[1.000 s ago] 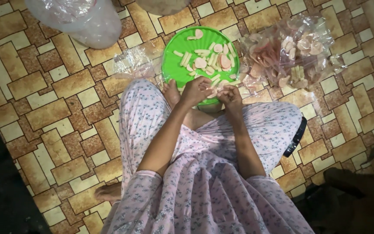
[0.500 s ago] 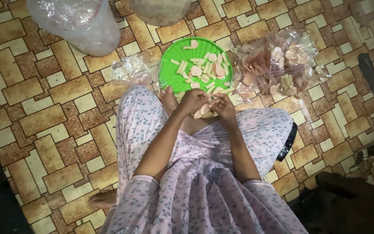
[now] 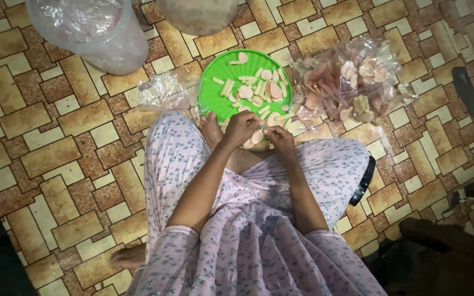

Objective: The person sorts pink and white food slices on a green tray by hand and places them into plastic bags.

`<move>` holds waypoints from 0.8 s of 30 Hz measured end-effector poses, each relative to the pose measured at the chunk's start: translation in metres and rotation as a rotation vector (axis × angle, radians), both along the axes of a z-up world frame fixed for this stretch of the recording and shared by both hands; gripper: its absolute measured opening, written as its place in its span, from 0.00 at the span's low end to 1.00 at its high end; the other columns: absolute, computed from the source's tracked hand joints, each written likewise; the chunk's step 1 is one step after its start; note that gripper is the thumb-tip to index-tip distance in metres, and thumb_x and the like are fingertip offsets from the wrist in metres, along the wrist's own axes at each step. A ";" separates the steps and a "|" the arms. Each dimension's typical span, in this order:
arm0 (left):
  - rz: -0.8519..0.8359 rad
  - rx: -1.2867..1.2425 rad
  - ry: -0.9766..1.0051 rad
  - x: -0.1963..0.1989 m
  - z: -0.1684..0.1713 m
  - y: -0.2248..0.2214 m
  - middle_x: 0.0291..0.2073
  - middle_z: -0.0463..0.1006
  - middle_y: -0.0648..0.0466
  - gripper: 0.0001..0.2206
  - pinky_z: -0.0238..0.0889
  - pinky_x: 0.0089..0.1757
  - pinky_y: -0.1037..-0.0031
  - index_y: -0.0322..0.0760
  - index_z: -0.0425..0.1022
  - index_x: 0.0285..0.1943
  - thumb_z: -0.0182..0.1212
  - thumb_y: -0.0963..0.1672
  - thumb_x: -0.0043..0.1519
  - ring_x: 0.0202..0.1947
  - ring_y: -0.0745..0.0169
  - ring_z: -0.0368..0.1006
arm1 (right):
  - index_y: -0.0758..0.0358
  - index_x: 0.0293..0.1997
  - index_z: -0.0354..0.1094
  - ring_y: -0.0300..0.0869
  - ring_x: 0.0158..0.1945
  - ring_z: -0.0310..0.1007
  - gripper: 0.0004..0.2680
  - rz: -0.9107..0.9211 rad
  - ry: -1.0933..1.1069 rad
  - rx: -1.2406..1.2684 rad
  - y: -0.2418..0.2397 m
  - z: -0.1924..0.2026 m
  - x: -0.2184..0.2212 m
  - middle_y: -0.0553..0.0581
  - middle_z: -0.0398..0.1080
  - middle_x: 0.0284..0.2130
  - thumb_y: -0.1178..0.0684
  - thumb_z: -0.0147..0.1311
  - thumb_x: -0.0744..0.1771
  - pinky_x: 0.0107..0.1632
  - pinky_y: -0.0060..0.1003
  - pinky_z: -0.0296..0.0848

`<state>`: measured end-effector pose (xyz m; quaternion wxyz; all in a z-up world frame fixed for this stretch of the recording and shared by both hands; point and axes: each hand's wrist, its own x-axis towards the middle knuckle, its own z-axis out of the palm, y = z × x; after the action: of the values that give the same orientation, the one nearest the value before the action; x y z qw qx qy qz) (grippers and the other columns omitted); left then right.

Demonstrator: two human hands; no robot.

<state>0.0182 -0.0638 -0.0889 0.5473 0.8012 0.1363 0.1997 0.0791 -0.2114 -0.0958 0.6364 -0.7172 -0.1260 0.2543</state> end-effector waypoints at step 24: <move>0.006 -0.069 0.146 0.002 0.007 0.004 0.19 0.70 0.53 0.06 0.64 0.32 0.73 0.40 0.72 0.23 0.62 0.44 0.49 0.24 0.57 0.70 | 0.65 0.25 0.69 0.34 0.22 0.57 0.05 0.003 -0.059 0.036 -0.008 0.010 0.001 0.53 0.59 0.15 0.58 0.62 0.61 0.29 0.28 0.60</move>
<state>0.0201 -0.0599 -0.0822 0.5627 0.7938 0.1850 0.1377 0.0805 -0.2196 -0.0856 0.6447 -0.7127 -0.1502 0.2319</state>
